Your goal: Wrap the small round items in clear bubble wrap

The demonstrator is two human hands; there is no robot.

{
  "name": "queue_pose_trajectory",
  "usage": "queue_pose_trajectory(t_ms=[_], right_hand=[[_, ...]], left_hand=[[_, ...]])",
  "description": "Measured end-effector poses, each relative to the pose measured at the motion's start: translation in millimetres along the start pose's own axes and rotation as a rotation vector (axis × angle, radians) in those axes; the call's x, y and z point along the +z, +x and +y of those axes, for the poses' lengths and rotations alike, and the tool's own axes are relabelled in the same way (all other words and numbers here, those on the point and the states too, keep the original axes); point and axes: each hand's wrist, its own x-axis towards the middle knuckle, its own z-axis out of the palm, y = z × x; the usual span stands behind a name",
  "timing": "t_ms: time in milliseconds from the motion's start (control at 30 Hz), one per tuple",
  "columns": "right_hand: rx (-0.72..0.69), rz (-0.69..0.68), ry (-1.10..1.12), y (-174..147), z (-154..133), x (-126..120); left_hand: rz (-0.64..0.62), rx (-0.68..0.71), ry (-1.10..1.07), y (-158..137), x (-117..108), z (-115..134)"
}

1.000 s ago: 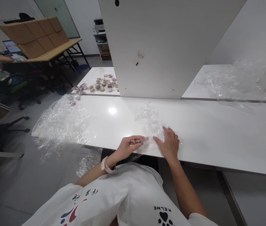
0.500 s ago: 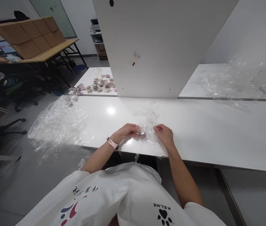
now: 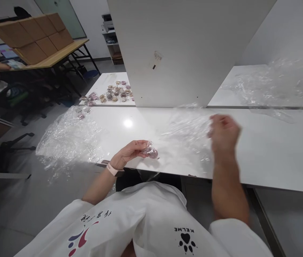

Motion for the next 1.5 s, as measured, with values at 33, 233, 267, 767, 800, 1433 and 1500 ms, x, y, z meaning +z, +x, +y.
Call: queue_pose_trajectory(t_ms=[33,233,267,767,800,1433,1500], right_hand=[[-0.120,0.070,-0.017,10.6,-19.1,-5.9],[-0.542,-0.536,-0.179,-11.8,-67.0,28.3],[-0.557,-0.734,-0.186,-28.8,-58.8,47.6],[-0.297,-0.756,-0.670,-84.3,70.1,90.2],[-0.290,-0.770,-0.694,-82.2,76.8,87.0],[-0.569,-1.036,-0.484,-110.4,73.8,-10.9],[-0.379,-1.068,-0.381,-111.5,76.4,-10.6]], left_hand=[[-0.022,-0.016,-0.033,0.2,3.2,-1.0],[-0.069,0.214,-0.379,-28.4,1.4,5.6],[-0.071,0.230,-0.411,-33.2,-2.0,6.8],[0.412,0.147,-0.912,-31.0,-40.0,-11.4],[0.444,0.163,-0.934,-32.2,-41.3,-7.1],[0.590,0.057,-1.024,-42.7,-25.5,-23.2],[0.589,0.064,-1.002,-45.9,-28.6,-24.0]])
